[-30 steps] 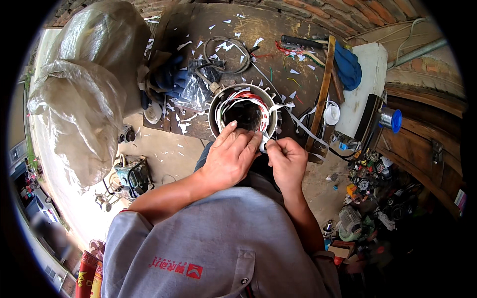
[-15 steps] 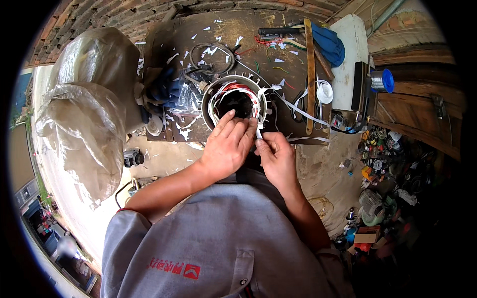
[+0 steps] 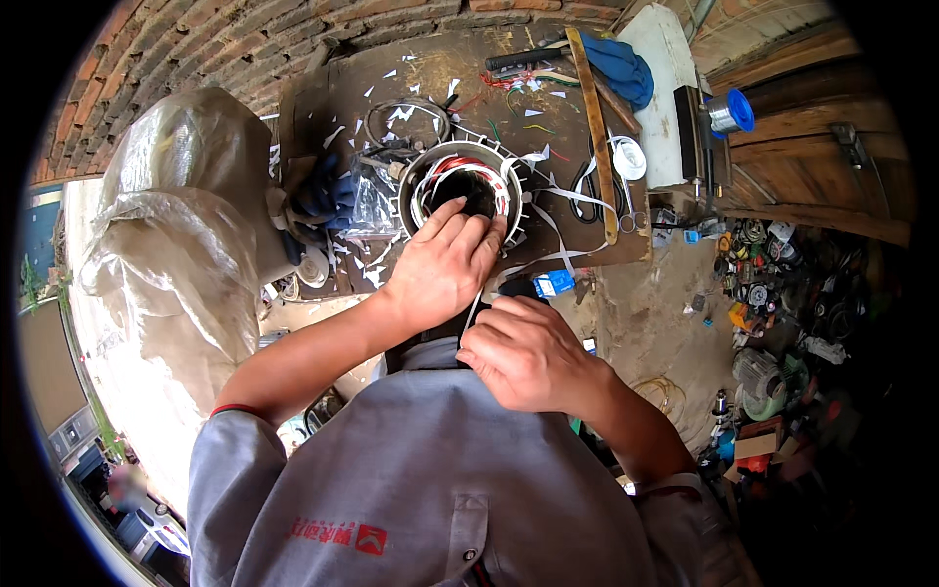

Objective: The person winds white insulating tape around the copper windings of a motor stator. They repeatedly wrap the tape around the coil slots, pull it taut, and tear it off by hand to secure the windings in place.

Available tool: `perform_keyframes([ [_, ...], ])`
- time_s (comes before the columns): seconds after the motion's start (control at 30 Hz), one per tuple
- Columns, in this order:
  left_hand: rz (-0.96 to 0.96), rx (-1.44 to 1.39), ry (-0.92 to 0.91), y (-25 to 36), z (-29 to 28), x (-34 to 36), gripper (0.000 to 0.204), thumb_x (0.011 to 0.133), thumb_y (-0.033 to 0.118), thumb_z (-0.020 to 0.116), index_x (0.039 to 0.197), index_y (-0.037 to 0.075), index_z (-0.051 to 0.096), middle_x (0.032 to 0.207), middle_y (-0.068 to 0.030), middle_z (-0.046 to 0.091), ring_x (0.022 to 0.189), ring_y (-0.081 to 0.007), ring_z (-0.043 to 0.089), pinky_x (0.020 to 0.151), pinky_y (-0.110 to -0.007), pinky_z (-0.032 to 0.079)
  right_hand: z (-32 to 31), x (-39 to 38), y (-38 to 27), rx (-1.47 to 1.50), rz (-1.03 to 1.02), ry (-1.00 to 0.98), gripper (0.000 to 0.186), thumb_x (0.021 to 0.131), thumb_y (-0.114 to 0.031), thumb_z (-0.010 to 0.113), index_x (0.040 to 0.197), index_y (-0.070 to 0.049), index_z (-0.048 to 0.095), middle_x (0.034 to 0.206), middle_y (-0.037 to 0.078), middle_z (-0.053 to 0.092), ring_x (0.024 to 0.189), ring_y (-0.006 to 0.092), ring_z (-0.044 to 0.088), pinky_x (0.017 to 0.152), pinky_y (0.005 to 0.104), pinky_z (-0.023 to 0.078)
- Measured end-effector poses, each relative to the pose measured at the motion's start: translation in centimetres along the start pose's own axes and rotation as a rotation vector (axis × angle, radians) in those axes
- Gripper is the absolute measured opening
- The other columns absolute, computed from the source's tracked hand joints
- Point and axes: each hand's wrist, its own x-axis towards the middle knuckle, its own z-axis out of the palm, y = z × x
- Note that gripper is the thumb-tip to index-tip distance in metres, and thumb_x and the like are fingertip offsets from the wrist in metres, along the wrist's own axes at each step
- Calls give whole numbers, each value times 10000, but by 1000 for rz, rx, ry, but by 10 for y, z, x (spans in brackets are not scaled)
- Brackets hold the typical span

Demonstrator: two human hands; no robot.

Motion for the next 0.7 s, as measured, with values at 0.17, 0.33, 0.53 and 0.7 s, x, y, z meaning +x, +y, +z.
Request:
perform_keyframes([
  [0.17, 148, 83, -57, -17, -5, 0, 558, 852, 188, 594, 1349, -52, 516, 1129, -144, 636, 994, -249, 620, 1101, -458, 383, 24, -2, 5, 82, 49, 146, 264, 743, -29, 676, 603, -57, 453, 538, 82, 454, 490, 274, 502, 499, 394, 422],
  [0.33, 212, 10, -16, -23, 2, 2, 594, 853, 257, 681, 1327, -64, 524, 1101, -149, 638, 1024, -281, 623, 1082, -433, 414, 45, -10, 11, 95, 3, 24, 220, 727, -67, 672, 615, -59, 483, 536, 103, 544, 513, 293, 605, 513, 382, 501],
  [0.53, 257, 46, -43, -25, 2, 5, 602, 852, 279, 697, 1316, -65, 528, 1105, -157, 634, 1038, -288, 617, 1075, -435, 422, 51, -13, 9, 121, -64, 39, 251, 710, -42, 686, 610, -61, 456, 522, 91, 501, 486, 272, 575, 499, 372, 488],
  [0.7, 252, 36, -34, -23, 3, 6, 595, 844, 271, 702, 1307, -64, 536, 1109, -156, 631, 1044, -290, 615, 1078, -439, 420, 59, -13, 6, 104, -48, 75, 212, 721, -82, 692, 632, -61, 501, 535, 89, 546, 503, 276, 603, 504, 377, 497],
])
